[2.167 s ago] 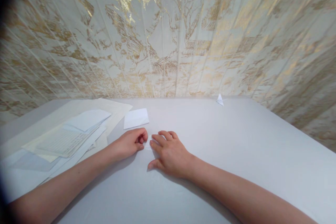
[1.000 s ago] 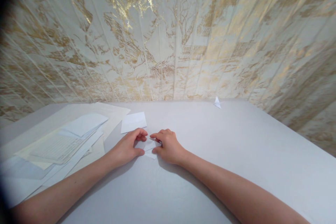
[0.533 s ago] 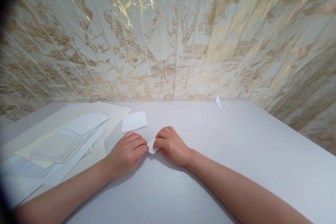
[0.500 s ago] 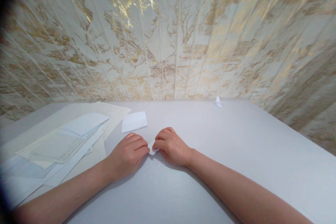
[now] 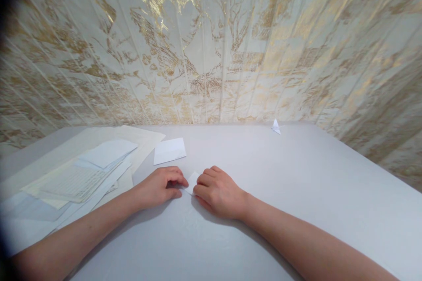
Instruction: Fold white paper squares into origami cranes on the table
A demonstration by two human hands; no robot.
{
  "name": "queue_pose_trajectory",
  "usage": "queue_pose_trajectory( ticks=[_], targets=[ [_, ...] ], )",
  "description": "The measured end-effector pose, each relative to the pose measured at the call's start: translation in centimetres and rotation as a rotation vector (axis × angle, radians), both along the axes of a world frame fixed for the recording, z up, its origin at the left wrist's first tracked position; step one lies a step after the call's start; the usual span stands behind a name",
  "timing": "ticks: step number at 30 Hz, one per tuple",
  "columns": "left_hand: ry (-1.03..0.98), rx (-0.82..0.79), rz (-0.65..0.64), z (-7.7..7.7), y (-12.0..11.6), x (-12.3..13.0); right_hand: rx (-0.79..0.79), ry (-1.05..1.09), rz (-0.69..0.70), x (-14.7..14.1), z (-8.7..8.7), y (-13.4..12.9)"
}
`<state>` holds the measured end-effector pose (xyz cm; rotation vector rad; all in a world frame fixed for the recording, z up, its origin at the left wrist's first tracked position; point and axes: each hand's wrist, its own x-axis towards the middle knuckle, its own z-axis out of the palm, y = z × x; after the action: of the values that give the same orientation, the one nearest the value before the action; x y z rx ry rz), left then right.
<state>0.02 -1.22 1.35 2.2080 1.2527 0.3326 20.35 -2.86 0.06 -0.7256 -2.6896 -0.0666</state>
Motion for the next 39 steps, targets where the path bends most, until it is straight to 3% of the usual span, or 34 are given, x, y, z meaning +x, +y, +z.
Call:
queue_pose_trajectory(
  ticks=[15, 39],
  targets=[
    [0.003, 0.015, 0.047, -0.1, -0.1, 0.4, -0.351, 0.221, -0.347, -1.2, -0.3, -0.6],
    [0.135, 0.164, 0.157, -0.7, -0.7, 1.9, -0.492, 0.121, -0.563, -1.7, 0.4, 0.1]
  ],
)
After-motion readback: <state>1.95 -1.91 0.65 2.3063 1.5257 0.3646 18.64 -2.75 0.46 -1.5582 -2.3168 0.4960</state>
